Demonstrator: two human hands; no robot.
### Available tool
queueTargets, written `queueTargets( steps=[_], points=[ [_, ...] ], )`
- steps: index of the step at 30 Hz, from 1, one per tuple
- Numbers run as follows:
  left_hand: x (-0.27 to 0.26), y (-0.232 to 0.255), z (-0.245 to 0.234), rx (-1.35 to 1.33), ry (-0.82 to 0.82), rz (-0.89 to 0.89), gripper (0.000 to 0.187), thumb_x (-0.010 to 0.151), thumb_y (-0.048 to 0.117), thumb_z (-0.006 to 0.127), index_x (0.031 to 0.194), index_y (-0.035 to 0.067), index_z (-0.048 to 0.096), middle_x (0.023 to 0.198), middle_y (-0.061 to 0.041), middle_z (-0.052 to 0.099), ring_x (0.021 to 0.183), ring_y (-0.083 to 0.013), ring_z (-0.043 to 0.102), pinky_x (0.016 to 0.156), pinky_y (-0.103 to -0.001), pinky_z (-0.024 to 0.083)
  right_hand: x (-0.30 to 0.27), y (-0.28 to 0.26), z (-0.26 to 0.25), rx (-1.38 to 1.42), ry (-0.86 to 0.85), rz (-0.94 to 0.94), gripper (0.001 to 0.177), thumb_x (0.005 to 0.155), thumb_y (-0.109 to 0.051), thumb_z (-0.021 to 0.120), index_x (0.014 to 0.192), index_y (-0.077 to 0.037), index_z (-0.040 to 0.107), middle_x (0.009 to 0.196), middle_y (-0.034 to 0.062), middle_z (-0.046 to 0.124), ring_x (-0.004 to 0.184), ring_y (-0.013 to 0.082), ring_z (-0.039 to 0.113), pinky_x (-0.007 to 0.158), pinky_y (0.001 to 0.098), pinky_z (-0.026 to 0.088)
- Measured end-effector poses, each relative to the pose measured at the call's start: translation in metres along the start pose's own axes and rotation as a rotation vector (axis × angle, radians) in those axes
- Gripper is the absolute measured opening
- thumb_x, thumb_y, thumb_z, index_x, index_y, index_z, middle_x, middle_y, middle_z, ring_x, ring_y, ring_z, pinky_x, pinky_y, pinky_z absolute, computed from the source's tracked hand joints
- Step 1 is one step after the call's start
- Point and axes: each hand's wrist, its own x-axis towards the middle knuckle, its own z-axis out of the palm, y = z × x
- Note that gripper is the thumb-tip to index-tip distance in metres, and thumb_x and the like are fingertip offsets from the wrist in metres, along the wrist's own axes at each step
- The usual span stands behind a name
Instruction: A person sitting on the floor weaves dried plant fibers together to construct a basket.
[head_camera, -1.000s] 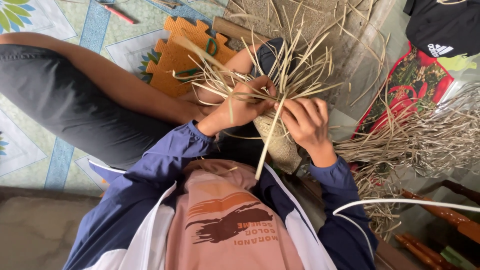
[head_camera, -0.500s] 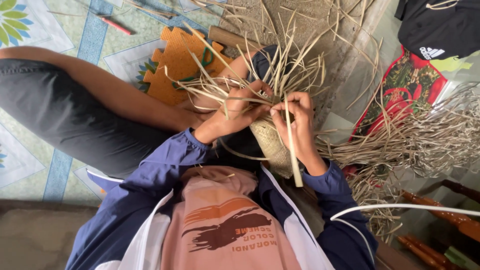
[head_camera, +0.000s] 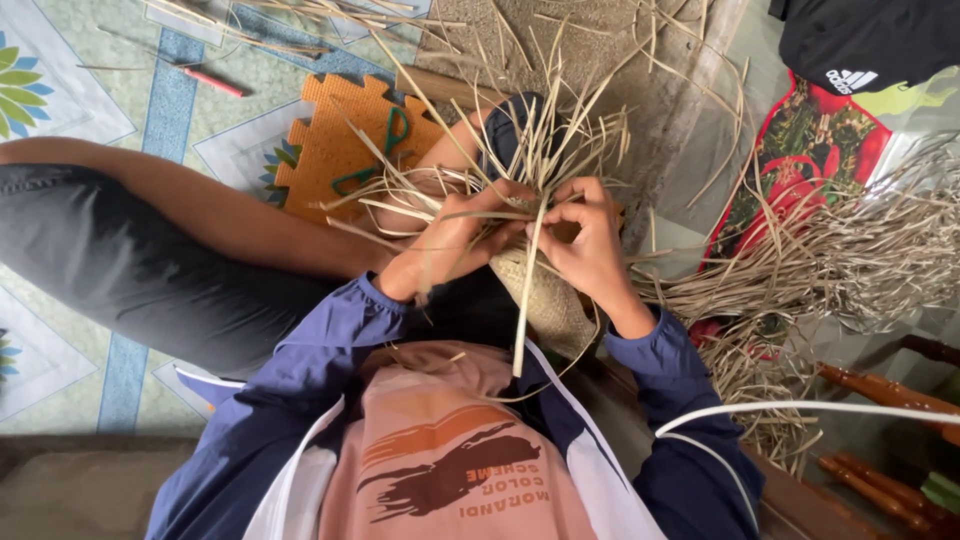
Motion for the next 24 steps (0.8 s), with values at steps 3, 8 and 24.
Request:
queueTargets(
  steps=[3,8,24],
  points=[
    [0.0,0.003,-0.001,-0.074,-0.019,-0.033,0.035,0.095,0.008,0.07,0.128,0.013,0.063,0.091,-0.015,0.078,0.086,-0.0341,0.077,0.078,-0.046,0.06,0.003,0.002,0.0,0.155,-0.085,0.05,0.017,0.088,-0.013,0.084,0.084,0.0,0.074,0.11,0.0144,0.055,0.106,0.0395,0.058,0.091,0.0499,0.05],
    [0.002,-0.007,0.001,-0.191,0.042,-0.145,0.038,0.091,0.008,0.072,0.128,0.014,0.064,0.086,-0.011,0.077,0.08,-0.0176,0.073,0.079,-0.035,0.059,0.003,0.021,0.009,0.23,-0.151,0.084,0.01,0.08,-0.009,0.081,0.085,-0.002,0.077,0.112,0.0138,0.056,0.111,0.0368,0.058,0.096,0.0464,0.047],
    [0.002,-0.023,0.015,-0.022,0.07,-0.165,0.042,0.086,0.013,0.078,0.125,0.008,0.064,0.092,-0.02,0.077,0.088,-0.031,0.076,0.082,-0.042,0.061,0.012,0.032,0.025,0.224,-0.085,0.062,0.012,0.075,-0.016,0.081,0.081,-0.006,0.079,0.111,0.0175,0.06,0.11,0.0395,0.061,0.1,0.0462,0.047]
  ],
)
